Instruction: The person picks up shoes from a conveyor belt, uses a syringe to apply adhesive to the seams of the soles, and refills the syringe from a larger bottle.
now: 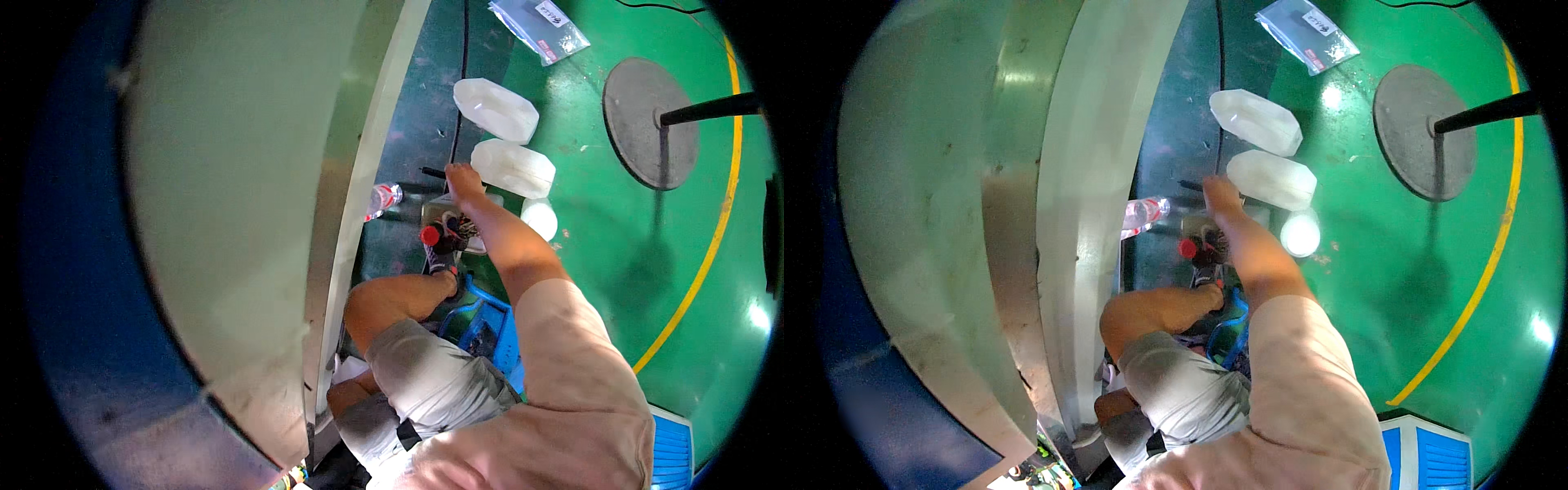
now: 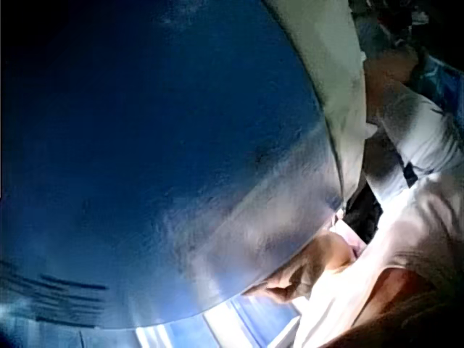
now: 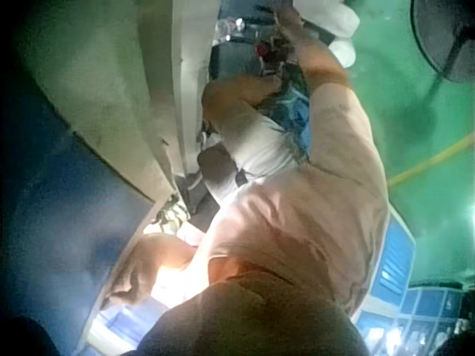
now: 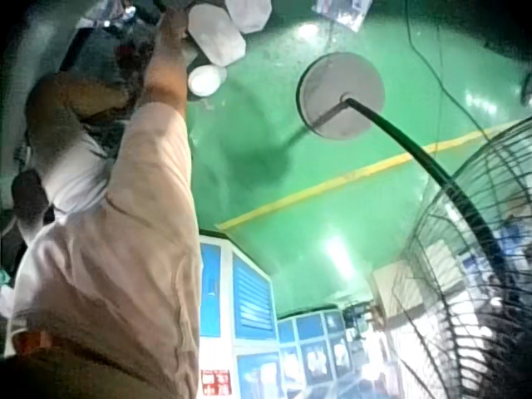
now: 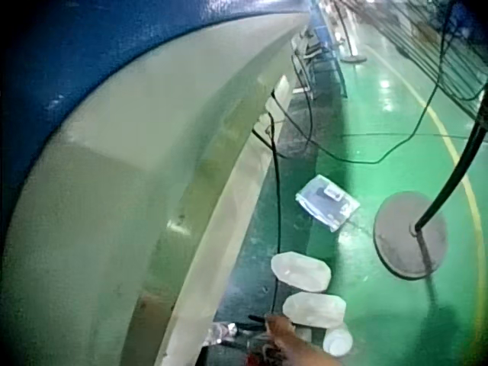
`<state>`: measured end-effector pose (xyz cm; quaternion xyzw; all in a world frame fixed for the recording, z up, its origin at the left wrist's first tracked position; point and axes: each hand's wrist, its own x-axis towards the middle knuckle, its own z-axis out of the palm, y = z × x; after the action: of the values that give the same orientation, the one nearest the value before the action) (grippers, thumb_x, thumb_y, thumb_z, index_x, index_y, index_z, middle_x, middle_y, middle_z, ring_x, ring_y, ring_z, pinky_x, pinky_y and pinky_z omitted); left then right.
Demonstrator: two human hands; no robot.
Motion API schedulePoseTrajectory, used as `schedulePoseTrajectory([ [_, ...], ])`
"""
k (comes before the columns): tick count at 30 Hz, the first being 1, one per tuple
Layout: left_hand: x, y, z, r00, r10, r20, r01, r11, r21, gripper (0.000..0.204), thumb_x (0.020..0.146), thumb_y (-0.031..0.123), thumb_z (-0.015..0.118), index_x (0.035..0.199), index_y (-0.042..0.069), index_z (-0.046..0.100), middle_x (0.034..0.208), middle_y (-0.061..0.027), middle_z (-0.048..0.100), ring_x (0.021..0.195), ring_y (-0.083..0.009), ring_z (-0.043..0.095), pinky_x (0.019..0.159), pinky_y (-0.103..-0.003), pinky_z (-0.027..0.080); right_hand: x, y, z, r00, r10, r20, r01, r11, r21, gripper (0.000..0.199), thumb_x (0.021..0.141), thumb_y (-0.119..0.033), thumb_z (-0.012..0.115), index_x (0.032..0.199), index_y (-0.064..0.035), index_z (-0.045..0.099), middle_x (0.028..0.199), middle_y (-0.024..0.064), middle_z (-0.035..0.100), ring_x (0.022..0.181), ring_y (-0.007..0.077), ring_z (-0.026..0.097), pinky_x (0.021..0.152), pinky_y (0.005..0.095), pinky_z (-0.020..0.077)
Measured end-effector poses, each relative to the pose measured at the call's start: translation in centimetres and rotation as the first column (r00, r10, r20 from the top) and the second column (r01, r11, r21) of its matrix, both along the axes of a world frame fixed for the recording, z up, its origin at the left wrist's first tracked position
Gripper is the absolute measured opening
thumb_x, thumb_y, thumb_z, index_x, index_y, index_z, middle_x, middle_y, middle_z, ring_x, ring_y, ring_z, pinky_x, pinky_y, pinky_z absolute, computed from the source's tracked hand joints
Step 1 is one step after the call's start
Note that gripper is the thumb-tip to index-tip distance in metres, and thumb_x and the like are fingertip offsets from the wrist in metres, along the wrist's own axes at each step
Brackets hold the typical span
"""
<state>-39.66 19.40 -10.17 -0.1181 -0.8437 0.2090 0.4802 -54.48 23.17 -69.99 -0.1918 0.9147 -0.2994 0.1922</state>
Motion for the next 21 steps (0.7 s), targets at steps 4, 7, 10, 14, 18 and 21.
schedulePoseTrajectory([
  [4,0.4,1.5,-0.1,0.999,-0.045,0.027,0.039,0.979,0.200,0.051,0.091,0.020,0.051,0.136,0.002,0.034,0.141,-0.0182,0.027,0.131,-0.0322,0.030,0.110,-0.046,0.024,-1.3,-0.3,1.0,0.989,-0.096,0.112,0.095,0.995,0.013,0.022,0.081,-0.016,0.061,0.099,-0.0042,0.060,0.099,0.0185,0.063,0.095,0.0351,0.062,0.080,0.0455,0.0517],
  [7,1.1,2.5,0.7,0.989,-0.148,0.001,0.134,0.898,0.420,0.054,0.092,0.018,0.047,0.141,0.002,0.030,0.147,-0.0185,0.020,0.136,-0.0310,0.025,0.113,-0.045,0.020,0.3,1.0,7.8,0.989,-0.122,-0.078,0.105,0.975,-0.198,0.027,0.086,-0.028,0.061,0.097,-0.0031,0.064,0.098,0.0174,0.064,0.096,0.0357,0.063,0.081,0.0448,0.0525],
  [10,2.1,1.1,0.0,0.913,-0.380,-0.149,0.382,0.668,0.639,0.057,0.094,0.017,0.044,0.145,0.001,0.025,0.154,-0.0188,0.013,0.142,-0.0297,0.020,0.117,-0.045,0.017,1.1,6.8,10.9,0.955,-0.215,-0.206,0.164,0.957,-0.238,0.028,0.085,-0.032,0.065,0.095,-0.0053,0.063,0.093,0.0184,0.063,0.090,0.0381,0.062,0.076,0.0467,0.0508],
  [14,9.6,-4.4,4.5,0.941,-0.332,0.064,0.177,0.645,0.743,0.044,0.094,0.013,0.040,0.135,-0.004,0.043,0.139,-0.0173,0.048,0.132,-0.0245,0.042,0.113,-0.038,0.027,6.6,13.6,20.0,0.952,-0.252,-0.172,0.177,0.915,-0.361,0.026,0.085,-0.029,0.066,0.085,-0.0031,0.062,0.083,0.0213,0.059,0.078,0.0406,0.059,0.069,0.0469,0.0466],
  [18,17.0,-11.2,0.2,0.942,0.040,0.333,-0.335,0.158,0.929,0.014,0.087,0.000,0.060,0.097,0.000,0.069,0.090,-0.0037,0.068,0.081,-0.0092,0.061,0.077,-0.023,0.047,13.8,18.5,27.7,0.968,-0.238,-0.076,0.176,0.865,-0.470,0.018,0.084,-0.017,0.065,0.085,0.0000,0.060,0.073,0.0125,0.058,0.065,0.0240,0.057,0.059,0.0353,0.0442],
  [21,17.2,-12.8,-3.9,0.799,0.079,0.596,-0.584,0.339,0.737,0.014,0.082,0.004,0.066,0.096,0.002,0.071,0.084,-0.0115,0.070,0.070,-0.0157,0.065,0.062,-0.028,0.051,18.3,18.6,35.3,0.980,-0.187,0.074,0.196,0.801,-0.566,0.011,0.084,-0.010,0.065,0.088,0.0002,0.062,0.070,0.0048,0.059,0.066,0.0088,0.055,0.058,0.0260,0.0431],
])
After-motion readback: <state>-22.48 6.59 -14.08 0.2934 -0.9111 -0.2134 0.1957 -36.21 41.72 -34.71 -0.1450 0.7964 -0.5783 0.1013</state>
